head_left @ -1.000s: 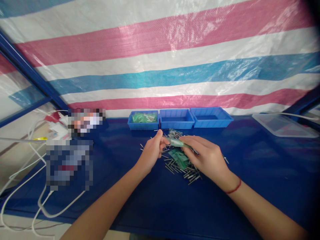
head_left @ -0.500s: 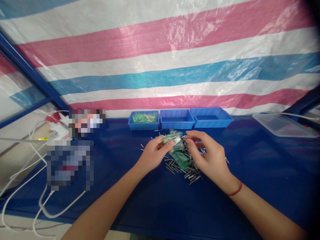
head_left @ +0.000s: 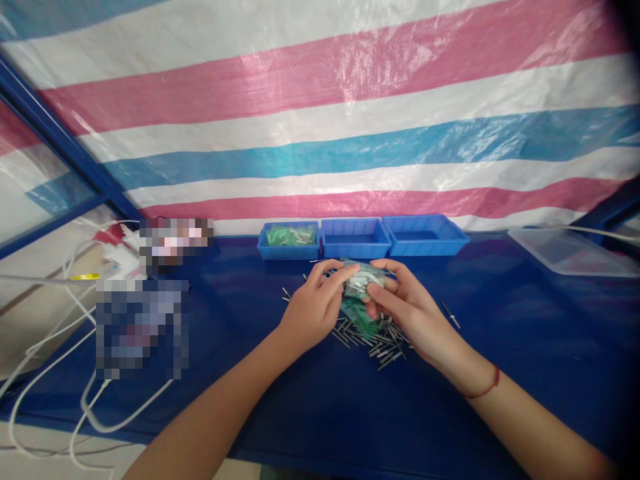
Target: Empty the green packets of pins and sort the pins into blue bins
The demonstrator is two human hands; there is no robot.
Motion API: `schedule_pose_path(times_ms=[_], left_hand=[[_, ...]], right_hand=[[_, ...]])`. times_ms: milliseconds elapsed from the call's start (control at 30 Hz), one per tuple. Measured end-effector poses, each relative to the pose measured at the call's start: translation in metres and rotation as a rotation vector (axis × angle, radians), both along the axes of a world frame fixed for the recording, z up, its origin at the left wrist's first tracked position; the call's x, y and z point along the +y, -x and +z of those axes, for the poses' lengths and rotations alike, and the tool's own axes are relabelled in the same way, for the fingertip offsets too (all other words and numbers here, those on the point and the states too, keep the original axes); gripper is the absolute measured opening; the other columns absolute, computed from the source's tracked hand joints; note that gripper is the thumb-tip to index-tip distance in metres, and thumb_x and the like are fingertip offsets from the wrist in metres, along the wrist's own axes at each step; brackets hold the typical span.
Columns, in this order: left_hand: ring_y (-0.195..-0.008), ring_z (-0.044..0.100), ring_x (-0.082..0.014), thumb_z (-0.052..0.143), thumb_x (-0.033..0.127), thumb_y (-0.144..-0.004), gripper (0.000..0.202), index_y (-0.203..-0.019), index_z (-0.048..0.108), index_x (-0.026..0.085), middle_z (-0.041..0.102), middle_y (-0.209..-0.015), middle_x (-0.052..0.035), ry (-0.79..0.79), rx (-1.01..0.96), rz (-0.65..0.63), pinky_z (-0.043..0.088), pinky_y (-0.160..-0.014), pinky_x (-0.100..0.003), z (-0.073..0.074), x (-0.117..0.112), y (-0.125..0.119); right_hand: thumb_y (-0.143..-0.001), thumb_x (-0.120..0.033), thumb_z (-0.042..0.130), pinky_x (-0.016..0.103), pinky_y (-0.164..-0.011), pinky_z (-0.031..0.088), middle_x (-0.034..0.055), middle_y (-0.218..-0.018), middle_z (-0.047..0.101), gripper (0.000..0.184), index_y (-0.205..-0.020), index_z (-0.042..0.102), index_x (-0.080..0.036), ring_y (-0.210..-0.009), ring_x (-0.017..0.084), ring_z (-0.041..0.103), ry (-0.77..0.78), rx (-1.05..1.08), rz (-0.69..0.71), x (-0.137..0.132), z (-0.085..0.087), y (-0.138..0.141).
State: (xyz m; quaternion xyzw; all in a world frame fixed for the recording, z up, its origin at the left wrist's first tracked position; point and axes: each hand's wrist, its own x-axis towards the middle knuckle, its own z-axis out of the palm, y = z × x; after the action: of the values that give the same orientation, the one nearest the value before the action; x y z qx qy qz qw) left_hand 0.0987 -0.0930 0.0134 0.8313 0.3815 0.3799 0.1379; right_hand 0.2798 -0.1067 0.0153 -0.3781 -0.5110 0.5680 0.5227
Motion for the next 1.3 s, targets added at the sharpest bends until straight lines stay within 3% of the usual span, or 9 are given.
schedule_pose_path(times_ms=[67, 133, 267, 367, 467, 600, 967, 1133, 1300], left_hand=[[-0.083, 0.060, -0.0136, 0.040, 0.023, -0.097, 0.039, -0.135, 0.045, 0.024, 0.057, -0.122, -0.0097, 0.112, -0.115, 0.029, 0.050, -0.078, -0.027, 0.001, 0.000, -0.001], [-0.064, 0.057, -0.0100, 0.040, 0.033, -0.098, 0.037, -0.133, 0.044, 0.022, 0.065, -0.105, -0.0067, 0.270, -0.234, 0.057, 0.049, -0.064, -0.023, 0.003, 0.000, -0.002], [-0.042, 0.045, -0.0065, 0.032, 0.049, -0.098, 0.043, -0.121, 0.051, 0.019, 0.067, -0.075, -0.0011, 0.583, -0.446, 0.015, 0.037, -0.045, -0.019, 0.008, 0.001, -0.004], [-0.039, 0.047, -0.0073, 0.030, 0.057, -0.095, 0.052, -0.124, 0.049, 0.018, 0.064, -0.065, 0.0002, 0.790, -0.548, -0.099, 0.033, -0.040, -0.018, 0.009, 0.001, -0.006], [-0.046, 0.054, -0.0092, 0.050, 0.056, -0.088, 0.051, -0.124, 0.050, 0.019, 0.058, -0.059, 0.0036, 0.867, -0.625, -0.160, 0.039, -0.044, -0.018, 0.007, 0.002, -0.007], [-0.054, 0.056, -0.0077, 0.068, 0.043, -0.081, 0.048, -0.120, 0.053, 0.020, 0.059, -0.070, 0.0037, 0.883, -0.693, -0.190, 0.045, -0.054, -0.020, 0.005, 0.002, -0.007], [-0.058, 0.057, -0.0074, 0.073, 0.040, -0.075, 0.059, -0.123, 0.047, 0.018, 0.062, -0.075, 0.0029, 0.788, -0.770, -0.048, 0.046, -0.058, -0.020, 0.006, 0.011, -0.004], [-0.062, 0.061, -0.0087, 0.071, 0.039, -0.077, 0.041, -0.107, 0.057, 0.015, 0.066, -0.082, -0.0016, 0.787, -0.704, 0.019, 0.048, -0.062, -0.022, -0.004, 0.018, -0.001], [-0.064, 0.063, -0.0088, 0.069, 0.039, -0.079, 0.030, -0.096, 0.060, 0.016, 0.066, -0.083, -0.0007, 0.725, -0.712, 0.091, 0.048, -0.061, -0.020, -0.003, 0.020, 0.001]], right_hand=[[-0.085, -0.038, 0.064, 0.026, -0.055, 0.047, -0.0044, -0.064, 0.061, 0.040, -0.116, 0.043, -0.024, -0.057, 0.013, 0.057, -0.079, -0.064, -0.068, 0.002, -0.003, -0.003], [-0.087, -0.037, 0.062, 0.027, -0.058, 0.048, -0.0009, -0.073, 0.064, 0.031, -0.111, 0.049, -0.023, -0.063, 0.014, 0.060, -0.178, -0.183, -0.150, 0.003, -0.006, -0.005], [-0.090, -0.027, 0.058, 0.032, -0.074, 0.051, 0.0044, -0.094, 0.067, 0.010, -0.099, 0.060, -0.023, -0.084, 0.018, 0.064, -0.488, -0.487, -0.298, -0.001, -0.004, -0.008], [-0.089, -0.015, 0.056, 0.036, -0.086, 0.050, 0.0058, -0.103, 0.066, 0.014, -0.098, 0.063, -0.023, -0.098, 0.019, 0.062, -0.759, -0.607, -0.287, -0.004, 0.000, -0.008], [-0.087, -0.006, 0.055, 0.039, -0.088, 0.049, 0.0070, -0.109, 0.064, 0.022, -0.098, 0.064, -0.023, -0.104, 0.021, 0.059, -0.916, -0.667, -0.271, -0.005, 0.001, -0.008], [-0.083, -0.004, 0.058, 0.040, -0.087, 0.050, 0.0080, -0.118, 0.060, 0.026, -0.097, 0.067, -0.024, -0.107, 0.022, 0.058, -0.926, -0.699, -0.292, -0.003, -0.004, -0.008], [-0.084, -0.009, 0.058, 0.038, -0.088, 0.052, 0.0109, -0.114, 0.059, 0.026, -0.106, 0.063, -0.020, -0.106, 0.022, 0.060, -0.863, -0.668, -0.383, -0.005, 0.004, -0.006], [-0.085, -0.011, 0.057, 0.037, -0.085, 0.053, 0.0110, -0.113, 0.059, 0.023, -0.104, 0.063, -0.020, -0.099, 0.021, 0.061, -0.827, -0.655, -0.359, -0.006, 0.006, -0.006], [-0.086, -0.013, 0.055, 0.041, -0.086, 0.053, 0.0102, -0.112, 0.058, 0.023, -0.105, 0.063, -0.022, -0.100, 0.023, 0.061, -0.788, -0.664, -0.309, -0.007, 0.005, -0.006]])
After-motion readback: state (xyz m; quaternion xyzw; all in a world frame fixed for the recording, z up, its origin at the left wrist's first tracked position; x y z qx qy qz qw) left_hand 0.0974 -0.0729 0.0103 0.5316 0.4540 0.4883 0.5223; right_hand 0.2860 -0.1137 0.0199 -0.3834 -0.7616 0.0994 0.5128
